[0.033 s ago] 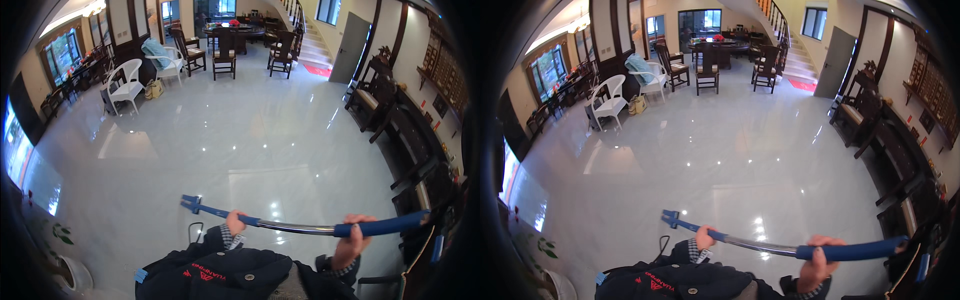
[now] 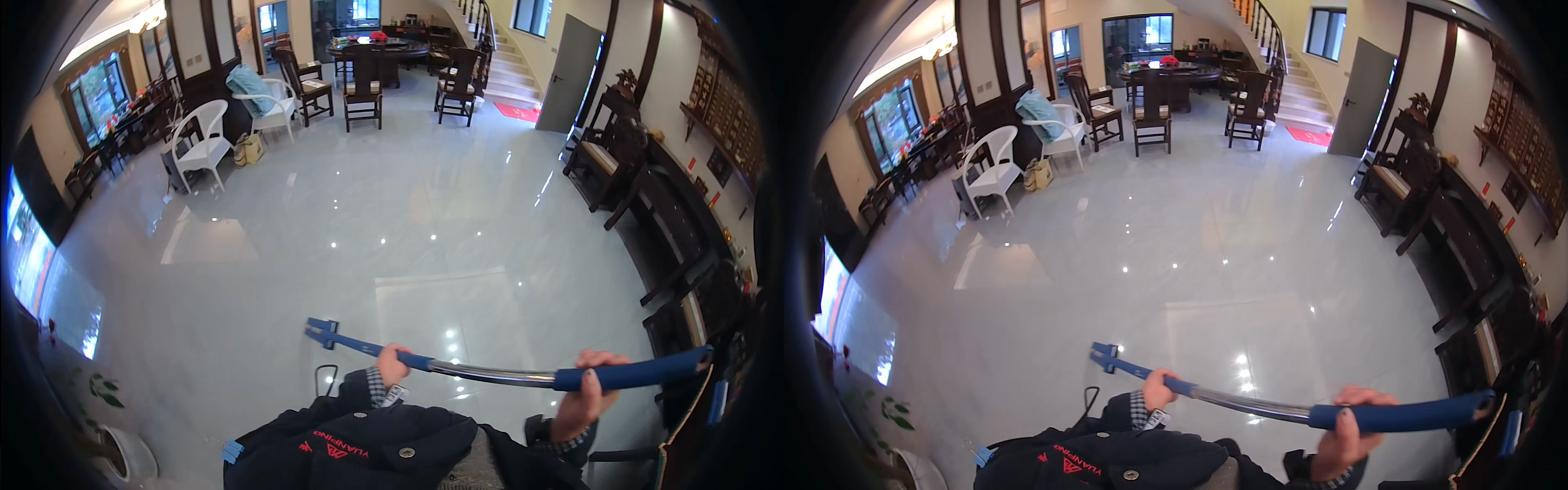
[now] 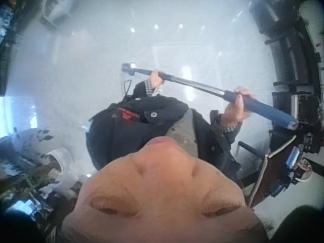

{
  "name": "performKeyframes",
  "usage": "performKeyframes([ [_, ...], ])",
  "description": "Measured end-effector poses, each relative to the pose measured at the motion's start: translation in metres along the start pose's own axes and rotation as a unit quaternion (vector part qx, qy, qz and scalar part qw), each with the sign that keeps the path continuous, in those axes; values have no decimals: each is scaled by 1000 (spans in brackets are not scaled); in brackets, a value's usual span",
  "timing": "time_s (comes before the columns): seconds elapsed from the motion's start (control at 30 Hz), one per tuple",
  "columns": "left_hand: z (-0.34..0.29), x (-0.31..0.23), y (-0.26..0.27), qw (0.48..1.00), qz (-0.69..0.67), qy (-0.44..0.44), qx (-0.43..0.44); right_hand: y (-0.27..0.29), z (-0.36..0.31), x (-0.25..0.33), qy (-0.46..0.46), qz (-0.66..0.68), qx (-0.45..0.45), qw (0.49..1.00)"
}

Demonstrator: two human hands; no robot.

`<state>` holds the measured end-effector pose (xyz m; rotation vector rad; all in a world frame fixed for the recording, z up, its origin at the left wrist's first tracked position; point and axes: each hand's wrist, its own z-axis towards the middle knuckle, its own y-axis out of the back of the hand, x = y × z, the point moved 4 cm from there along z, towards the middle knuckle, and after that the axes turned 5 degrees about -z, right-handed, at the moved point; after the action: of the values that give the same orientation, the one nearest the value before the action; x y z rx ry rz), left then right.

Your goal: The person mops a tiled floor using a flat mop, moving it back and forth across the surface. They navigate around a round dining table and chairs, covering areas near the table legs and between furniture.

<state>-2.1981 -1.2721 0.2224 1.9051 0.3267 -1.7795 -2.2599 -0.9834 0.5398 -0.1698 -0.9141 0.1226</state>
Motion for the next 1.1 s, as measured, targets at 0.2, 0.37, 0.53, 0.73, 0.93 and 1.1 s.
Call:
performKeyframes([
  [0.2, 160, -9, -102, 849, -483, 82, 198, 12, 125, -53, 135, -131, -169, 968],
  [0.37, 305, -16, -153, 554, -671, 493, -24, 14, 235, -145, 191, -255, -224, 921],
  [0.53, 451, -43, -177, 514, -704, 486, -63, -21, 385, -239, 262, -497, -292, 774],
  [0.73, 602, -5, -150, 507, -708, 472, -140, -98, 521, -338, 382, -717, -99, 574],
  [0.93, 749, 52, -135, 535, -632, 531, -180, -162, 615, -475, 273, -626, 97, 724],
  [1.1, 921, 45, -140, 554, -650, 512, -94, -243, 711, -559, 262, -645, 78, 714],
])
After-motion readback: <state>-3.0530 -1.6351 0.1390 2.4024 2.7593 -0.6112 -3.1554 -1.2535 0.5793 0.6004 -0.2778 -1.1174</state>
